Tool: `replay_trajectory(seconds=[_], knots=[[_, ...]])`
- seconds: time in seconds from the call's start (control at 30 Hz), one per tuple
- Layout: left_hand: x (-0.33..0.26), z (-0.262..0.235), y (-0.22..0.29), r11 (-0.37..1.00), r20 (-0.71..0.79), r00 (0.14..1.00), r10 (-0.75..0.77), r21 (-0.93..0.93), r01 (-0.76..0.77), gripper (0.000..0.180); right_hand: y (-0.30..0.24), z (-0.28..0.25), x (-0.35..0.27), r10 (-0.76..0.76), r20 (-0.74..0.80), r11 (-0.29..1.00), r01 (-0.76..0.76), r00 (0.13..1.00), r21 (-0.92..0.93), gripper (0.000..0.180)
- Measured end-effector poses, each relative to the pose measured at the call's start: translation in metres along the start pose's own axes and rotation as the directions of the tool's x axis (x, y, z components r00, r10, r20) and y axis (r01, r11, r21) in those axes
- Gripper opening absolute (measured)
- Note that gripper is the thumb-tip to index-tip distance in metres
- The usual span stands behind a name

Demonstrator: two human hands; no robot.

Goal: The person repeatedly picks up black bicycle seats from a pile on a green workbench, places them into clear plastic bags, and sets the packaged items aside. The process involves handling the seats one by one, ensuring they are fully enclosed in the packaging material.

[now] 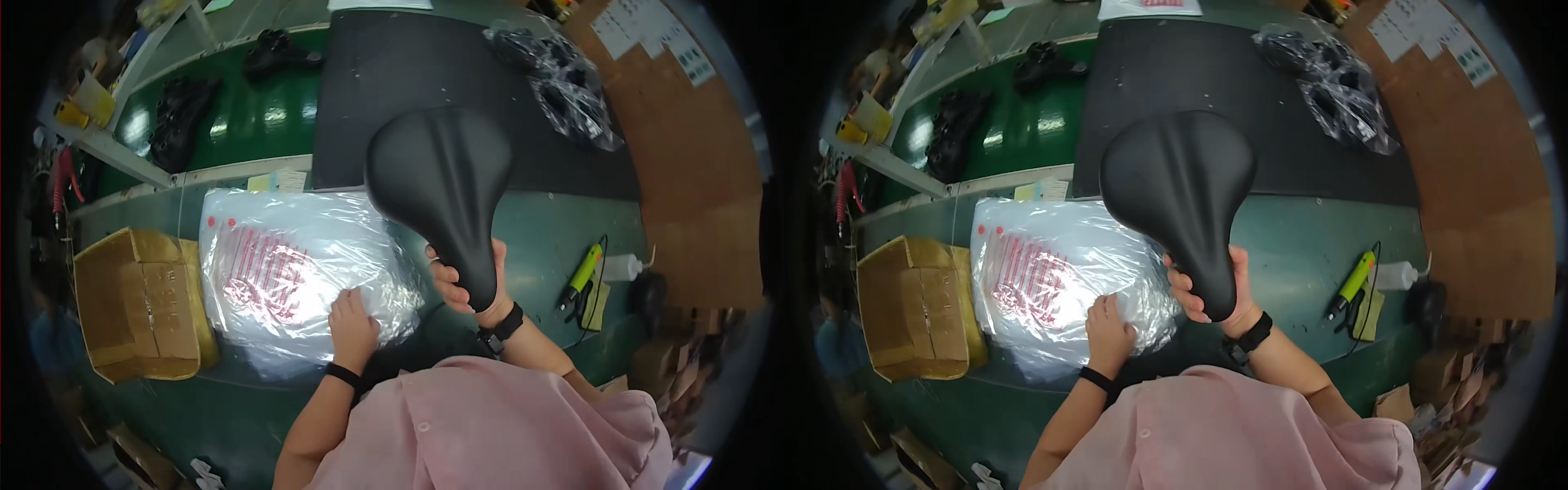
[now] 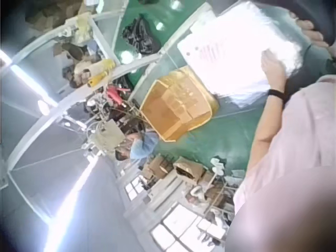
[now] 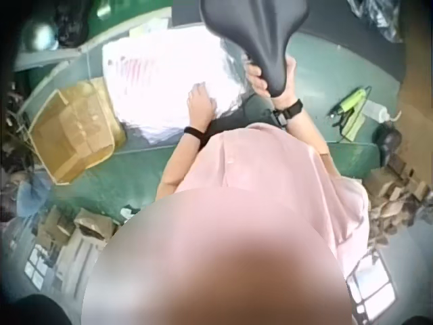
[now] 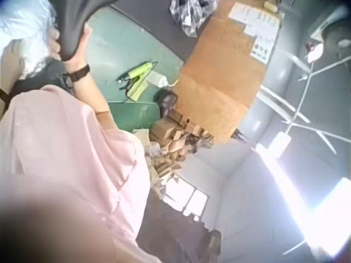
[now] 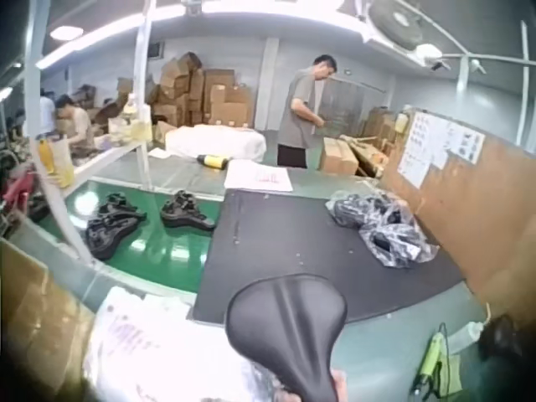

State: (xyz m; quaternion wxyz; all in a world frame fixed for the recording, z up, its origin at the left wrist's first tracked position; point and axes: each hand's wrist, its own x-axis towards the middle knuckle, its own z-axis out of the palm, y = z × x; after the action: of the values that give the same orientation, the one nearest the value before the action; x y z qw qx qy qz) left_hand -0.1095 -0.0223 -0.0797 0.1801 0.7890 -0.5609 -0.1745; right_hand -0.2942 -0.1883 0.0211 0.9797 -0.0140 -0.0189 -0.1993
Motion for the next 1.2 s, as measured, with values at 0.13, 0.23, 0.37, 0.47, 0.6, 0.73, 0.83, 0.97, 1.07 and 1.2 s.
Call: replay_trajectory(seconds=[0.13, 0.23, 0.37, 0.47, 0.6, 0.73, 0.83, 0.97, 1.07, 1.2], knots=[[0.003, 0.005, -0.023, 0.994, 0.032, 0.997, -0.070, -0.081, 0.072, 0.022, 0.009, 0.022, -0.050, -0.146, -0.254, 0.856, -0.007, 0.956, -0.516, 0.076], [-0.001, 0.000, -0.029, 0.945, -0.039, 0.995, -0.097, -0.316, 0.080, 0.012, 0.001, 0.004, -0.079, -0.616, -0.214, 0.095, -0.198, 0.758, -0.976, 0.066], [-0.005, 0.003, -0.052, 0.604, 0.121, 0.919, -0.375, -0.720, 0.341, 0.017, 0.015, 0.001, -0.083, -0.721, -0.145, -0.414, -0.588, 0.678, -0.695, 0.069], [-0.004, -0.001, -0.054, 0.412, 0.121, 0.884, -0.451, -0.850, 0.327, 0.015, 0.031, -0.035, -0.088, -0.727, -0.203, -0.436, -0.669, 0.656, -0.601, 0.073], [-0.002, -0.012, -0.056, 0.345, 0.162, 0.882, -0.442, -0.878, 0.334, 0.004, 0.041, -0.066, -0.089, -0.631, -0.351, -0.295, -0.633, 0.692, -0.716, 0.085], [-0.002, -0.021, -0.054, 0.200, 0.244, 0.854, -0.460, -0.908, 0.367, 0.009, 0.036, -0.078, -0.081, -0.158, -0.733, 0.624, -0.508, 0.661, -0.593, 0.054], [-0.001, -0.022, -0.068, 0.335, 0.229, 0.896, -0.381, -0.869, 0.364, 0.012, 0.050, -0.041, -0.063, -0.157, -0.714, 0.694, -0.438, 0.682, -0.571, 0.040], [0.006, -0.028, -0.059, 0.445, 0.169, 0.936, -0.309, -0.844, 0.300, 0.012, 0.074, -0.023, -0.032, -0.210, -0.548, 0.661, -0.295, 0.810, -0.690, 0.043], [0.009, -0.037, -0.038, 0.340, 0.166, 0.945, -0.282, -0.904, 0.260, 0.005, 0.089, -0.018, 0.003, -0.120, -0.484, 0.669, -0.289, 0.867, -0.685, 0.048], [0.014, -0.040, -0.036, 0.263, 0.187, 0.946, -0.265, -0.930, 0.258, 0.007, 0.111, -0.045, 0.049, -0.054, -0.430, 0.747, -0.249, 0.901, -0.616, 0.044]])
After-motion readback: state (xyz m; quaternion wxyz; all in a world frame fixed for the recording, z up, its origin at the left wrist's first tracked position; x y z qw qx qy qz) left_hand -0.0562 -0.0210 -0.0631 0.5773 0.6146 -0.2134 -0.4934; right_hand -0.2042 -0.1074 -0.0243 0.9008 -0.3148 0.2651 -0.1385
